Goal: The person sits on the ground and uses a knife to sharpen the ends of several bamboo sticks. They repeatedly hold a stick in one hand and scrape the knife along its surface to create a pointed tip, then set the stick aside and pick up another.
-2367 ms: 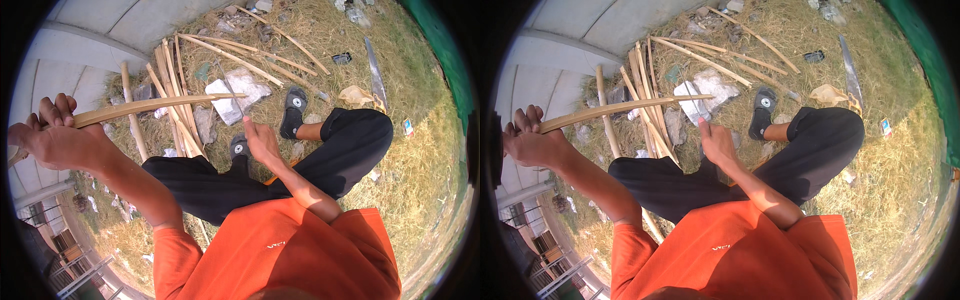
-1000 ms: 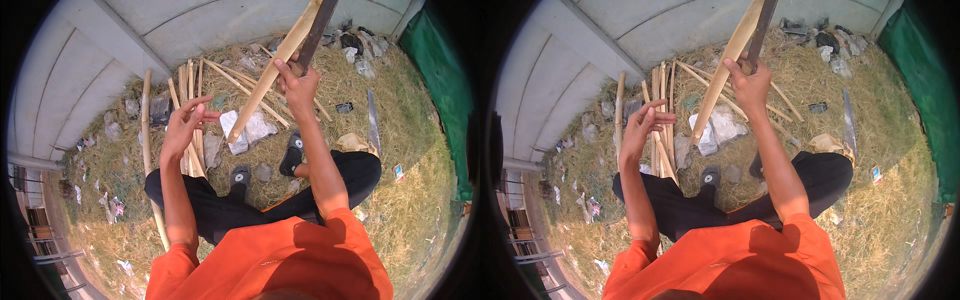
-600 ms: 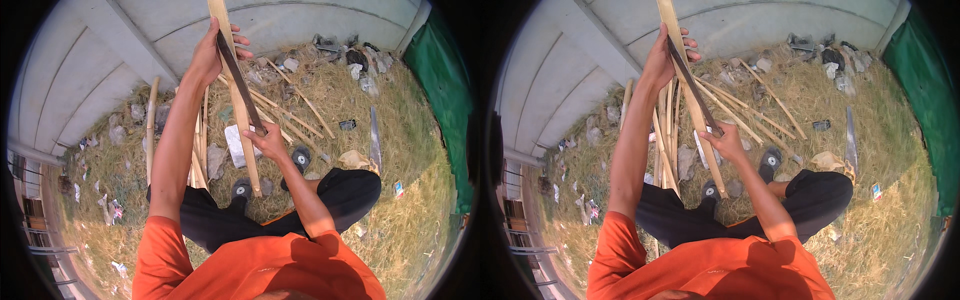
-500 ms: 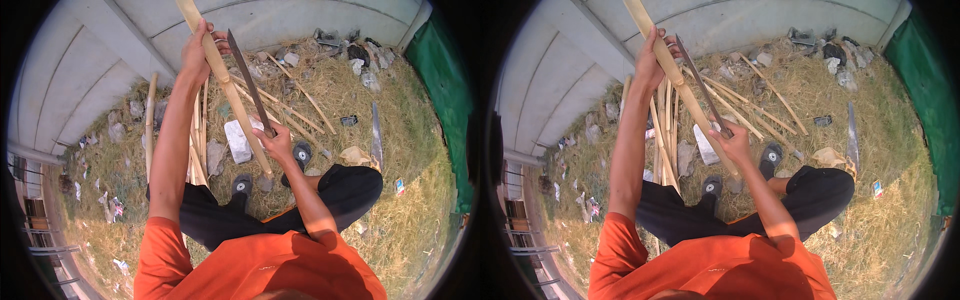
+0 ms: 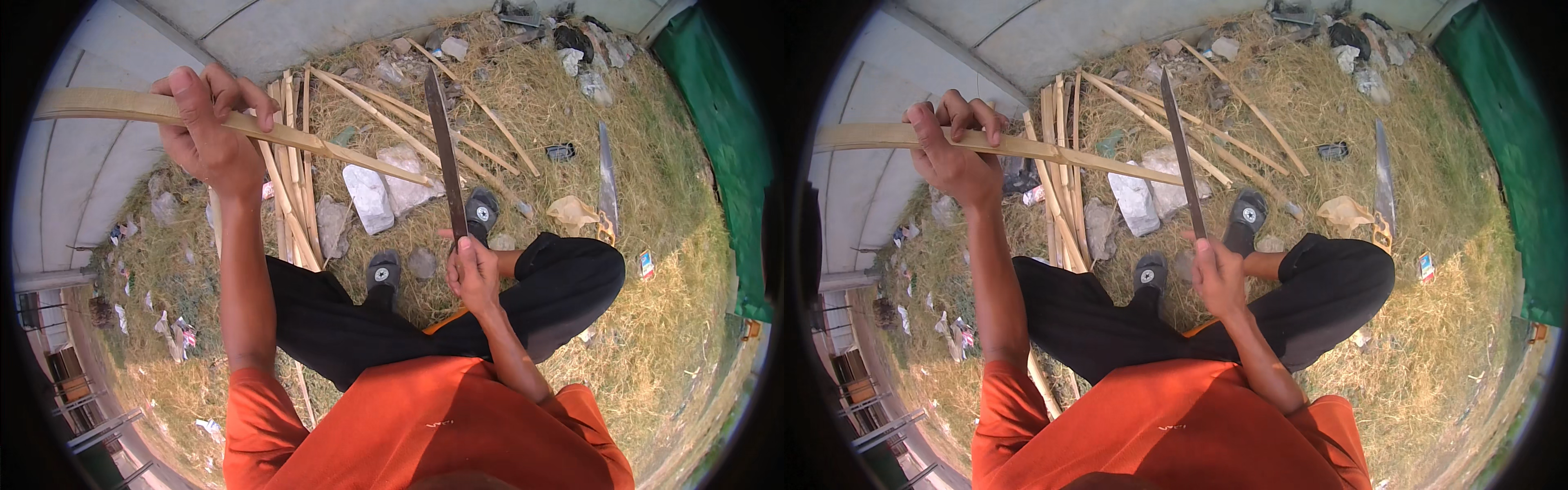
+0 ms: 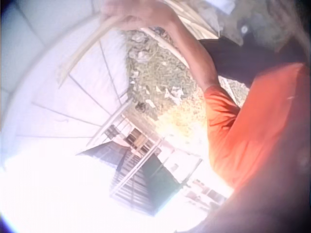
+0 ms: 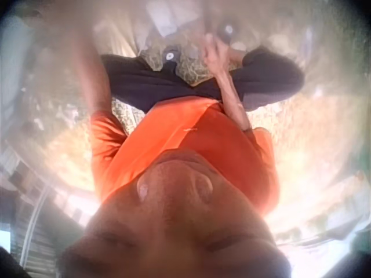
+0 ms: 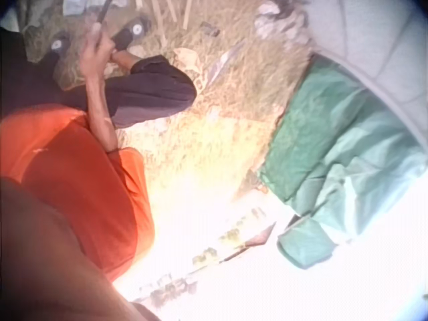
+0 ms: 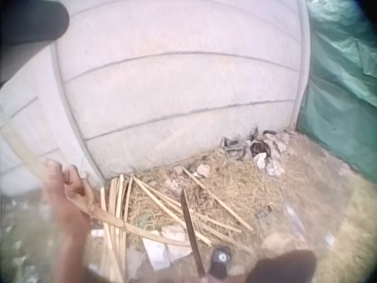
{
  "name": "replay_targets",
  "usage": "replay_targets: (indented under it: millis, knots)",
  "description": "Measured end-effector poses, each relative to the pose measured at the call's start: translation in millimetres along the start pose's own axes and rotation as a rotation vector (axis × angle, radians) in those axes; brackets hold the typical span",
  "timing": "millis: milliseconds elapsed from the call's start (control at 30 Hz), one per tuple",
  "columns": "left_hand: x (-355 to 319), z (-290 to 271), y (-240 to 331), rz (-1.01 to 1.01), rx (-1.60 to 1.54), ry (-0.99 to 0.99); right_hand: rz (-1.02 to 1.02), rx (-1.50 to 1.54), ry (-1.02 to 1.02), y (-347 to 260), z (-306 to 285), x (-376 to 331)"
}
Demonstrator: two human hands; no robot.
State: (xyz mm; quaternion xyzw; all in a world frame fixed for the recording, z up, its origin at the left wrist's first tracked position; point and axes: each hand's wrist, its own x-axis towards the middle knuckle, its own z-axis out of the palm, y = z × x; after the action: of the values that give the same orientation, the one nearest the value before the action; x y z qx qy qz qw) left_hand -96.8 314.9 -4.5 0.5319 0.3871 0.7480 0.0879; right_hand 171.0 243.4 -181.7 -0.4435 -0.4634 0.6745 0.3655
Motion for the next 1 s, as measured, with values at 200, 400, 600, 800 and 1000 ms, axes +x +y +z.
replay_targets:
  millis: [200, 400, 600, 800, 1000]
  knots:
    - [2.5, -0.2, 41.6, 0.085, -0.027, 0.011, -0.037, -0.175, -0.039, -9.8, 17.5, -6.2]
    - [-1.6, 5.7, 29.0, 0.008, -0.033, -0.017, 0.228, -0.272, 0.0, 19.9, 22.4, 5.0]
    - [0.1, -3.2, 32.3, -0.05, -0.167, -0.05, 0.121, -0.434, 0.025, 34.8, 14.9, 11.3]
    - [-0.5, 2.0, 29.4, -0.04, -0.08, -0.018, 0.168, -0.611, 0.022, 60.7, 6.8, 38.2]
    - [-6.7, 3.7, 33.3, -0.059, 0.031, 0.097, -0.067, -0.522, 0.071, 23.5, 29.5, 53.7]
